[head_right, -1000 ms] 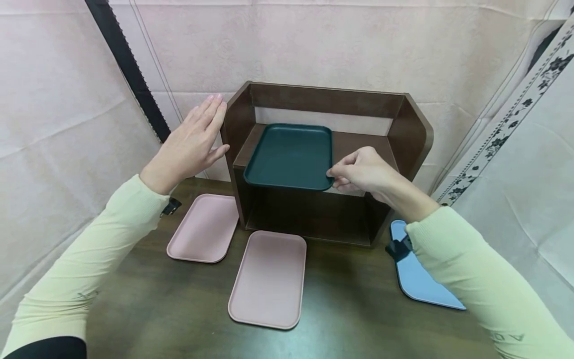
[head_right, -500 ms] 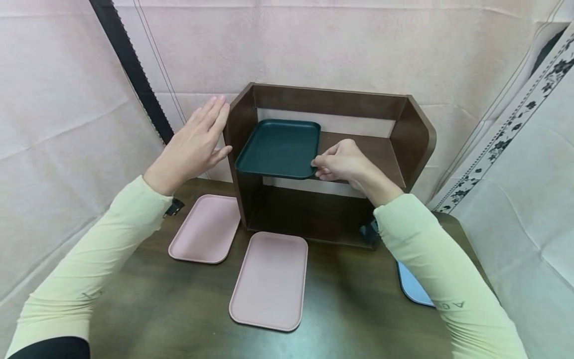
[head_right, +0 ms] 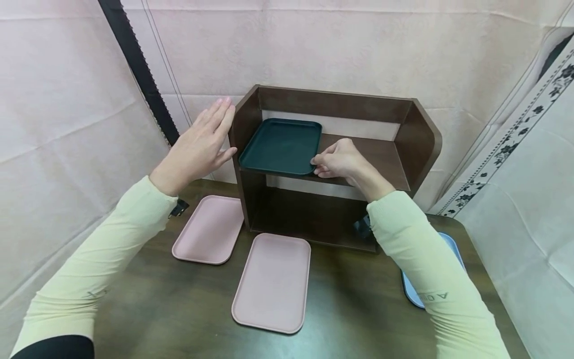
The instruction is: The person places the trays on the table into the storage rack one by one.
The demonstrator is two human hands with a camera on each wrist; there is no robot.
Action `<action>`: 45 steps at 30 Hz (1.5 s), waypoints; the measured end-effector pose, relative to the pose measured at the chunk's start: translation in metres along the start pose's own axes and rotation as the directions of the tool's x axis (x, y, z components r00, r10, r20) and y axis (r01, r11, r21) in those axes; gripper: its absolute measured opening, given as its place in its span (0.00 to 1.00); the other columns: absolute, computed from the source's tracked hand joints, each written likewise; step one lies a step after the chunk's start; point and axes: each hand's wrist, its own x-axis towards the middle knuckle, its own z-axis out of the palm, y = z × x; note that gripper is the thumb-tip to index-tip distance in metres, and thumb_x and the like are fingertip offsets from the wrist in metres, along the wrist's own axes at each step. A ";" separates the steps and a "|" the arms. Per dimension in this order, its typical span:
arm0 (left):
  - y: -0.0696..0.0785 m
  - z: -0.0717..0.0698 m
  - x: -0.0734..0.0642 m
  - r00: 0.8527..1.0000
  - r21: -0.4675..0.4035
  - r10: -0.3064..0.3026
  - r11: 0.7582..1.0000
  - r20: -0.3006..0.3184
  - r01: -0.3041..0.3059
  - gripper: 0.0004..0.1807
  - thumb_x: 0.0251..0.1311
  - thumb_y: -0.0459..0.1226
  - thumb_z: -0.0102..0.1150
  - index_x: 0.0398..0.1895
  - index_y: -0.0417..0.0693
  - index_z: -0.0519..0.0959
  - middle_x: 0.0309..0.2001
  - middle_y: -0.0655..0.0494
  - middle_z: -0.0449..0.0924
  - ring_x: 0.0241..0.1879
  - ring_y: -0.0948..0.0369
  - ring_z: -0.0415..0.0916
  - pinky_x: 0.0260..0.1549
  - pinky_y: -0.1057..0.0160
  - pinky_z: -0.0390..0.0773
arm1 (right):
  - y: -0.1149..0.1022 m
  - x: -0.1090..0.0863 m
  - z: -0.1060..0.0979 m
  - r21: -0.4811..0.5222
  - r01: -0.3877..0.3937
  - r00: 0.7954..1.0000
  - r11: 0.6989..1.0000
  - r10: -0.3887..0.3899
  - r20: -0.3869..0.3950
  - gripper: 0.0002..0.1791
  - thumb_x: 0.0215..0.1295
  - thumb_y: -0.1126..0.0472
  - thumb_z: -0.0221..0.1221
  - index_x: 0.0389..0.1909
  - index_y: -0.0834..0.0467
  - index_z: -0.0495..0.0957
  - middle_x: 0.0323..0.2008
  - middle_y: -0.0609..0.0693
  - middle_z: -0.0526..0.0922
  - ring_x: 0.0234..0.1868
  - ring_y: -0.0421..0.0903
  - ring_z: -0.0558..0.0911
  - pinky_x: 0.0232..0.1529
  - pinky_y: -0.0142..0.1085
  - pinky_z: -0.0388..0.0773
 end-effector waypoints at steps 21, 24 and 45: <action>0.002 0.001 -0.001 1.000 -0.025 -0.011 1.000 0.012 0.011 0.45 0.75 0.44 0.60 0.83 0.29 0.50 0.85 0.34 0.48 0.86 0.43 0.47 0.83 0.45 0.55 | 0.001 -0.003 0.000 -0.076 0.011 1.000 0.997 -0.011 -0.008 0.22 0.71 0.56 0.69 0.52 0.72 0.85 0.39 0.55 0.93 0.35 0.42 0.93 0.44 0.36 0.90; 0.000 0.001 -0.001 1.000 -0.035 -0.011 0.999 0.009 0.012 0.45 0.75 0.44 0.60 0.82 0.29 0.50 0.85 0.34 0.48 0.86 0.43 0.47 0.83 0.45 0.55 | 0.001 -0.008 -0.003 -0.116 0.030 0.999 0.993 -0.032 -0.012 0.23 0.71 0.54 0.68 0.53 0.72 0.85 0.38 0.56 0.93 0.38 0.44 0.93 0.46 0.38 0.90; -0.007 0.006 -0.010 1.000 -0.052 -0.020 0.998 -0.005 0.020 0.45 0.73 0.42 0.62 0.82 0.28 0.52 0.84 0.32 0.50 0.84 0.40 0.50 0.83 0.44 0.56 | -0.003 -0.090 -0.071 -0.375 -0.008 0.999 0.927 -0.005 -0.036 0.31 0.71 0.44 0.67 0.58 0.68 0.82 0.39 0.52 0.94 0.38 0.43 0.93 0.41 0.34 0.90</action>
